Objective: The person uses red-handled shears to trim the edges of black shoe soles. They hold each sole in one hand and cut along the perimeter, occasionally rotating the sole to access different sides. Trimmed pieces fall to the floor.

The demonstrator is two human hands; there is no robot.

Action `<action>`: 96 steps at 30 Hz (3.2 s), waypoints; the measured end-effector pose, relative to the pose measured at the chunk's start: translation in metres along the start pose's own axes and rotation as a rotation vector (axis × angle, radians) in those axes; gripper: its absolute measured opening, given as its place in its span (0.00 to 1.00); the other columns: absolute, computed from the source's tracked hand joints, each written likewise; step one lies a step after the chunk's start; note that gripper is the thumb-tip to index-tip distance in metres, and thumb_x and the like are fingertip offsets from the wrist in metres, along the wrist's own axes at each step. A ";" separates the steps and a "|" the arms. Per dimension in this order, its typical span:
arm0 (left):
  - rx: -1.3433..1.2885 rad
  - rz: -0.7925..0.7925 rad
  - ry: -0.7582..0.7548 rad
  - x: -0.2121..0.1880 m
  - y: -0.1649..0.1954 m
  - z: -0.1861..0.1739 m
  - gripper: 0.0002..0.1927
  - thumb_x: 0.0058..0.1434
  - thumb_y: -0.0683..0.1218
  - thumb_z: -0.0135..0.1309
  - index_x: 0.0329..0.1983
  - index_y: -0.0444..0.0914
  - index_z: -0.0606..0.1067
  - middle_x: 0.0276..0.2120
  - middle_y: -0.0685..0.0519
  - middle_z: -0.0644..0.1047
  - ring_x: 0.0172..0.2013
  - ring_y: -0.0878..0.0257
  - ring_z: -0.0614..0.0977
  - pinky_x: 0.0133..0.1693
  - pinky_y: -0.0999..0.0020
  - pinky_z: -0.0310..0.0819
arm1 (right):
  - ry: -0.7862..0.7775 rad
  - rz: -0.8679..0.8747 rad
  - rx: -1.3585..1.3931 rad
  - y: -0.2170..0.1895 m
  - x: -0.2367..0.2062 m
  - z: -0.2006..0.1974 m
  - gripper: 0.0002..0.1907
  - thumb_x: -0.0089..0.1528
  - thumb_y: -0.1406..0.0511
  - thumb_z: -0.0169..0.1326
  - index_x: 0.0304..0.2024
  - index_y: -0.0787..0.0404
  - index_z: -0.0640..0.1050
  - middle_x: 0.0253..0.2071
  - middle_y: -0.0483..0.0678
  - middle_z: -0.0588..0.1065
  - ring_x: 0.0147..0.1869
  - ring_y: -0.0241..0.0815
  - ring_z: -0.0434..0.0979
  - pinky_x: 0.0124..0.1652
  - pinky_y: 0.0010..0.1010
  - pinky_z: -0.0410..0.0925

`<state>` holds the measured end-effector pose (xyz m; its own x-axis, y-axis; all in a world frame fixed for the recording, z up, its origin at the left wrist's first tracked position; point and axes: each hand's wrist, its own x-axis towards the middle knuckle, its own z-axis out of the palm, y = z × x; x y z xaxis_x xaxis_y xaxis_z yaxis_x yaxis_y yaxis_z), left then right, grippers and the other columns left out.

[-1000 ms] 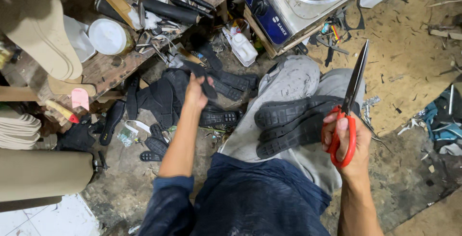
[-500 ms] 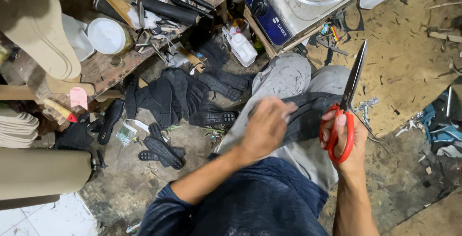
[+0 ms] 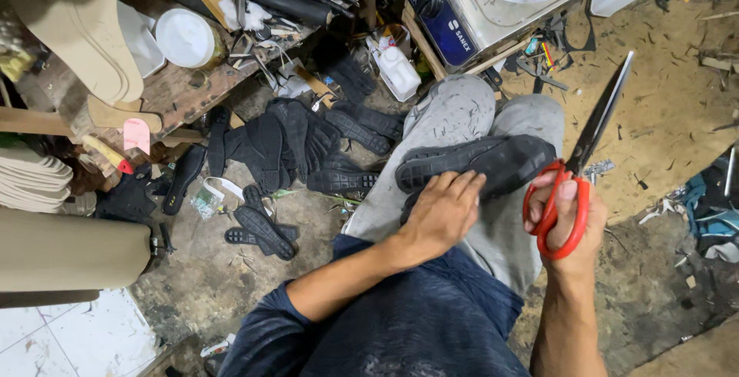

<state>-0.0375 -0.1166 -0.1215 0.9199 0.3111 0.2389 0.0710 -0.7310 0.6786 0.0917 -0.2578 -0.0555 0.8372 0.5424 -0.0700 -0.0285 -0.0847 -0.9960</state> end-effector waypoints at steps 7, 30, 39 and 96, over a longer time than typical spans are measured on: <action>-0.670 -0.404 0.072 0.024 -0.020 -0.040 0.10 0.76 0.43 0.49 0.53 0.31 0.76 0.34 0.44 0.80 0.36 0.56 0.79 0.40 0.63 0.76 | -0.021 -0.033 0.027 -0.001 -0.003 0.005 0.23 0.75 0.53 0.45 0.44 0.69 0.73 0.22 0.48 0.67 0.21 0.37 0.67 0.24 0.26 0.62; -1.315 -0.123 0.402 0.072 -0.034 -0.129 0.34 0.64 0.27 0.57 0.69 0.35 0.59 0.58 0.44 0.76 0.58 0.58 0.80 0.62 0.63 0.76 | -0.363 -0.121 -0.626 -0.027 -0.024 0.023 0.21 0.55 0.57 0.61 0.41 0.64 0.72 0.20 0.56 0.68 0.23 0.58 0.66 0.27 0.44 0.60; -1.313 -0.143 0.369 0.066 -0.018 -0.124 0.35 0.64 0.27 0.57 0.71 0.36 0.57 0.58 0.44 0.76 0.57 0.59 0.80 0.59 0.64 0.79 | -0.349 -0.008 -0.591 -0.027 -0.019 0.029 0.18 0.56 0.58 0.62 0.34 0.65 0.72 0.19 0.55 0.67 0.20 0.53 0.64 0.25 0.40 0.61; -1.402 -0.253 0.328 0.046 0.003 -0.108 0.26 0.67 0.32 0.60 0.65 0.35 0.65 0.41 0.52 0.77 0.36 0.68 0.80 0.35 0.75 0.74 | -0.246 -0.169 -0.623 -0.048 -0.012 0.033 0.16 0.58 0.57 0.56 0.37 0.63 0.72 0.19 0.55 0.66 0.22 0.54 0.67 0.27 0.40 0.61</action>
<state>-0.0361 -0.0387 -0.0339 0.7992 0.6005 0.0267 -0.3880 0.4814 0.7859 0.0652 -0.2325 -0.0090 0.6523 0.7580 -0.0006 0.4721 -0.4068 -0.7821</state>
